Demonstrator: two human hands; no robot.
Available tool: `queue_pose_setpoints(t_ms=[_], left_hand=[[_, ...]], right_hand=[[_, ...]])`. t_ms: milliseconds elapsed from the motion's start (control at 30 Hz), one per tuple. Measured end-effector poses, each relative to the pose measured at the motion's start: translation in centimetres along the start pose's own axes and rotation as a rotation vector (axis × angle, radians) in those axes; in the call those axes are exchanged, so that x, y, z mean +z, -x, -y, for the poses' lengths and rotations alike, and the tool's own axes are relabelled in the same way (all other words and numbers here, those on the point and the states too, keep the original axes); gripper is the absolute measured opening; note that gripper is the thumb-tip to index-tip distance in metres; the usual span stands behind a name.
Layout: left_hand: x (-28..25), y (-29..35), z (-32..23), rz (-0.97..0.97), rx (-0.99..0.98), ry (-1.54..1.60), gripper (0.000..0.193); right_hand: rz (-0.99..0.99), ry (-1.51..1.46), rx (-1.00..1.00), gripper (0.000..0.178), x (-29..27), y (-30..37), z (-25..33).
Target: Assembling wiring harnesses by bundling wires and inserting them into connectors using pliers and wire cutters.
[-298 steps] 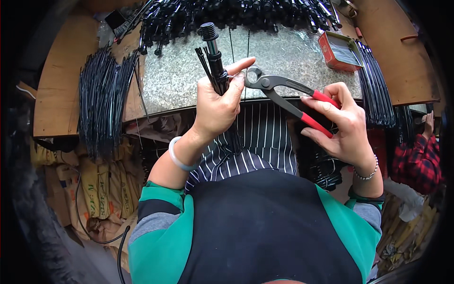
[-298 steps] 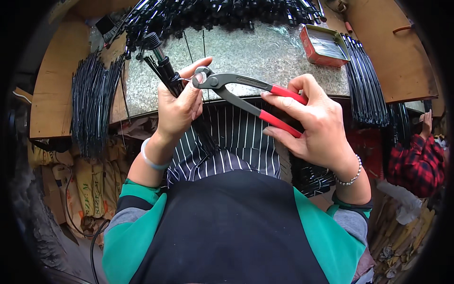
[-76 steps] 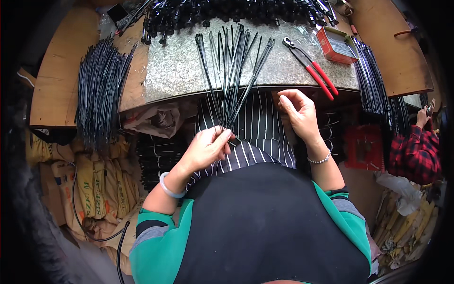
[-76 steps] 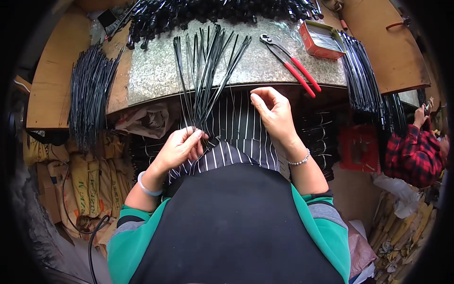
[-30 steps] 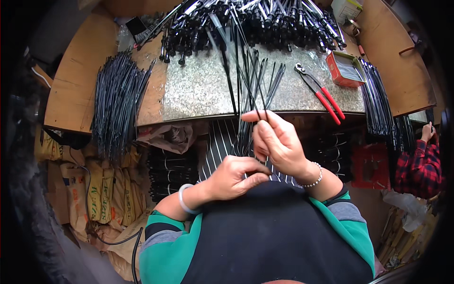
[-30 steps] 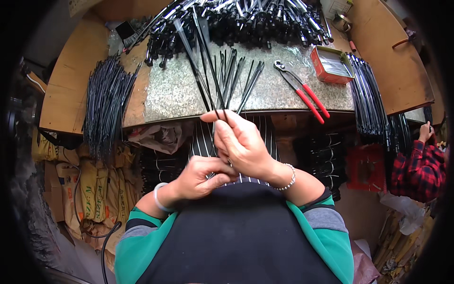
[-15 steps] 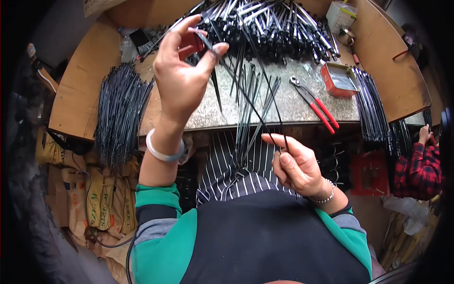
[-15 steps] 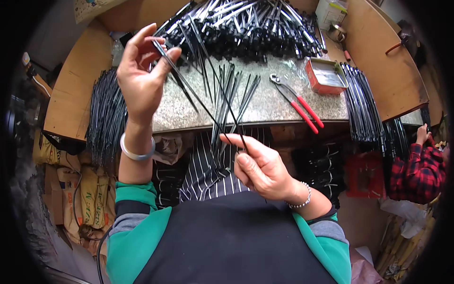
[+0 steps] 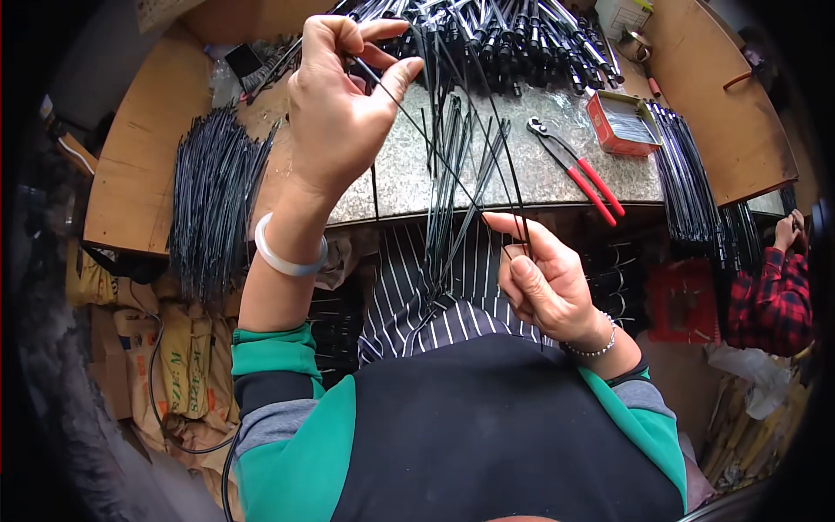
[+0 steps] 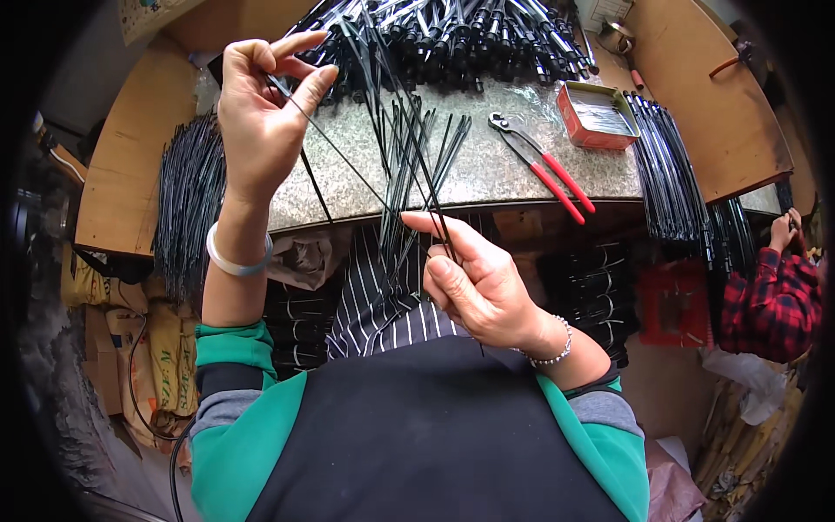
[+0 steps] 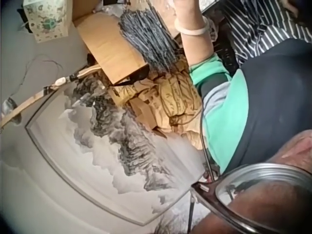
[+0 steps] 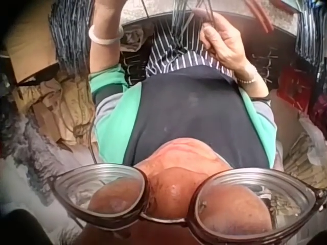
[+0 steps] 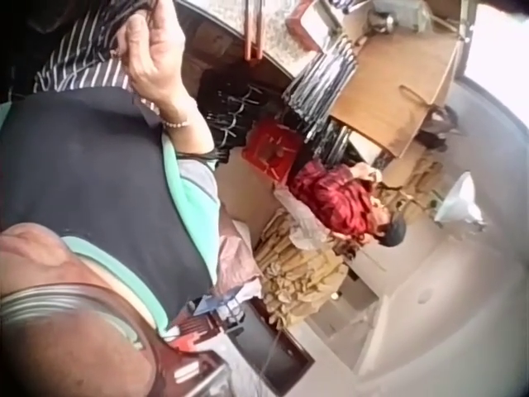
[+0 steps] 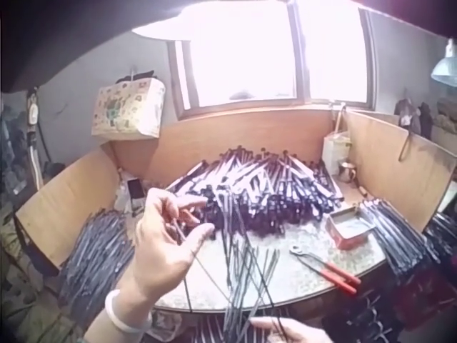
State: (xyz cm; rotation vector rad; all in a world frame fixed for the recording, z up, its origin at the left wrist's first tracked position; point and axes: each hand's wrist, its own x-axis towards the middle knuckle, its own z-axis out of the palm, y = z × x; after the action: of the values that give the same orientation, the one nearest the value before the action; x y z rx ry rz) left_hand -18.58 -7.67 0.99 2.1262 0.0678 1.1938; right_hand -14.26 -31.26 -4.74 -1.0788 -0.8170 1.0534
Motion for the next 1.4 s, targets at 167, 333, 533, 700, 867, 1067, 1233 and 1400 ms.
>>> queue_pose_setpoints(t_ms=[167, 333, 533, 700, 867, 1067, 1233, 1400], left_hand=[[2.0, -3.1, 0.0, -0.220, 0.572, 0.157, 0.068], [2.1, -2.2, -0.6, -0.046, 0.375, -0.112, 0.083], [0.0, 6.4, 1.7, 0.074, 0.164, -0.067, 0.028], [-1.9, 16.6, -0.6, 0.714, -0.923, -0.108, 0.031], [0.1, 19.2, -2.3, 0.690, -1.316, 0.472, 0.034], [-0.6, 18.2, -3.7, 0.404, -1.211, 0.818, 0.030], [-0.2, 18.1, -3.6, 0.323, -1.258, 0.989, 0.032], [-0.2, 17.7, -5.9, 0.385, -0.904, 0.963, 0.033]], right_hand=[[0.150, -0.051, 0.032, 0.048, -0.2, -0.3, 0.2], [0.022, -0.165, -0.109, 0.037, -0.9, -1.0, 1.6], [-0.142, -0.200, -0.330, 0.047, -2.1, -0.1, 4.4], [-0.199, -0.183, -0.310, 0.047, -3.4, 0.4, 3.2], [-0.300, -0.203, -0.368, 0.039, -3.7, 0.2, 2.3], [-0.428, -0.063, -0.400, 0.037, -3.5, -0.2, 1.7], [-0.428, -0.084, -0.386, 0.036, -3.6, -0.5, 1.5], [-0.411, -0.047, -0.378, 0.034, -3.3, -0.9, 0.5]])
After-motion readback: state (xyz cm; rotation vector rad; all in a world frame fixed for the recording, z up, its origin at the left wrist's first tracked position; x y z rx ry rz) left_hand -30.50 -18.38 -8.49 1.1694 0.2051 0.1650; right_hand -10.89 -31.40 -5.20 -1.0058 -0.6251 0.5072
